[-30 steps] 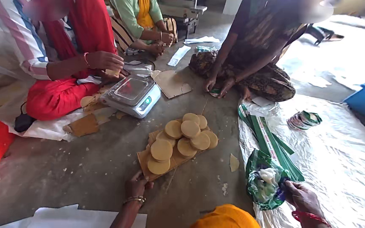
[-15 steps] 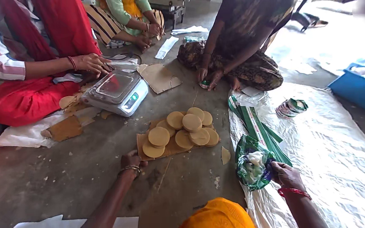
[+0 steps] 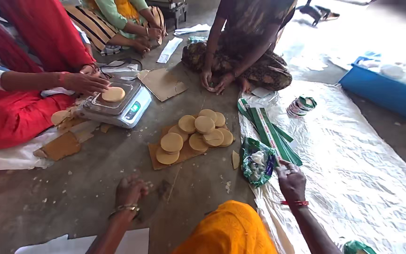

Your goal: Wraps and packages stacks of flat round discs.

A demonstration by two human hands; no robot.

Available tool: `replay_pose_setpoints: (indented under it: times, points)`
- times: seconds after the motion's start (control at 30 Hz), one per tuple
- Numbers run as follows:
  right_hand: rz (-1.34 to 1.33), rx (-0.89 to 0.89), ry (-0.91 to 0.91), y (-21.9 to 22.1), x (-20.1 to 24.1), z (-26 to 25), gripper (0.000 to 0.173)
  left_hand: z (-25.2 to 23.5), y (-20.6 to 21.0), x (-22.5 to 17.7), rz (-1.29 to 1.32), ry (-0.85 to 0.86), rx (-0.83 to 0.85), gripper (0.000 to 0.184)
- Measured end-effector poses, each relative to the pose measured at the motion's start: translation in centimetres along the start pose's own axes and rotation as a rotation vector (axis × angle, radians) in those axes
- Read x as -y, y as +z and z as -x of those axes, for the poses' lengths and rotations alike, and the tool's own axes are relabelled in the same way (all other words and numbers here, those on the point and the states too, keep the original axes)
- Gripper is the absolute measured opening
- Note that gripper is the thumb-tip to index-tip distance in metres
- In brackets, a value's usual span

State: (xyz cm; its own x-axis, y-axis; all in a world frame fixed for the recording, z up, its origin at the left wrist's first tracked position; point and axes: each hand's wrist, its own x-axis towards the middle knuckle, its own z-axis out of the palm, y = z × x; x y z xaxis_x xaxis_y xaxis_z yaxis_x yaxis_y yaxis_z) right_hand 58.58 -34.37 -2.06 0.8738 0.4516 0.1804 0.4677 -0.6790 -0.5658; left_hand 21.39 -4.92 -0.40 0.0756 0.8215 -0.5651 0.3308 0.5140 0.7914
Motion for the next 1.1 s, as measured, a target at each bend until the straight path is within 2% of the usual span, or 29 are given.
replay_pose_setpoints:
  times: [0.07, 0.13, 0.2, 0.33, 0.43, 0.57, 0.73, 0.97, 1.1]
  points:
    - [0.086, 0.032, -0.143, 0.5, -0.2, 2.3, 0.044, 1.8, -3.6, 1.8, -0.036, 0.060, -0.005, 0.040]
    - [0.165, 0.033, -0.192, 1.1, 0.0, 4.2, 0.054, 3.7, -7.1, 3.8, -0.054, 0.081, -0.032, 0.041]
    - [0.219, 0.014, -0.219, 1.6, 0.1, 5.1, 0.057, 5.3, -10.5, 5.4, -0.061, 0.069, -0.037, 0.042]
    - [0.282, 0.055, -0.179, 1.8, 0.7, 4.0, 0.072, 7.4, -16.1, 8.1, -0.075, 0.038, -0.076, 0.045]
    - [0.304, 0.141, -0.127, 1.6, 1.3, 2.9, 0.081, 8.0, -18.6, 9.9, -0.052, 0.065, -0.086, 0.049]
    - [0.373, 0.236, -0.130, 2.3, 1.2, 2.3, 0.064, 8.5, -18.4, 11.2, -0.002, 0.050, -0.149, 0.049]
    - [0.411, 0.291, -0.114, 3.2, 1.2, 2.6, 0.052, 8.6, -16.8, 11.7, 0.001, 0.075, -0.159, 0.052]
    - [0.259, 0.270, -0.083, 3.1, 1.8, 2.8, 0.041, 8.3, -16.6, 11.7, -0.004, 0.127, -0.174, 0.056]
    - [0.116, 0.215, -0.076, 3.4, 0.5, 2.4, 0.047, 8.4, -16.2, 11.4, 0.020, 0.101, -0.199, 0.056]
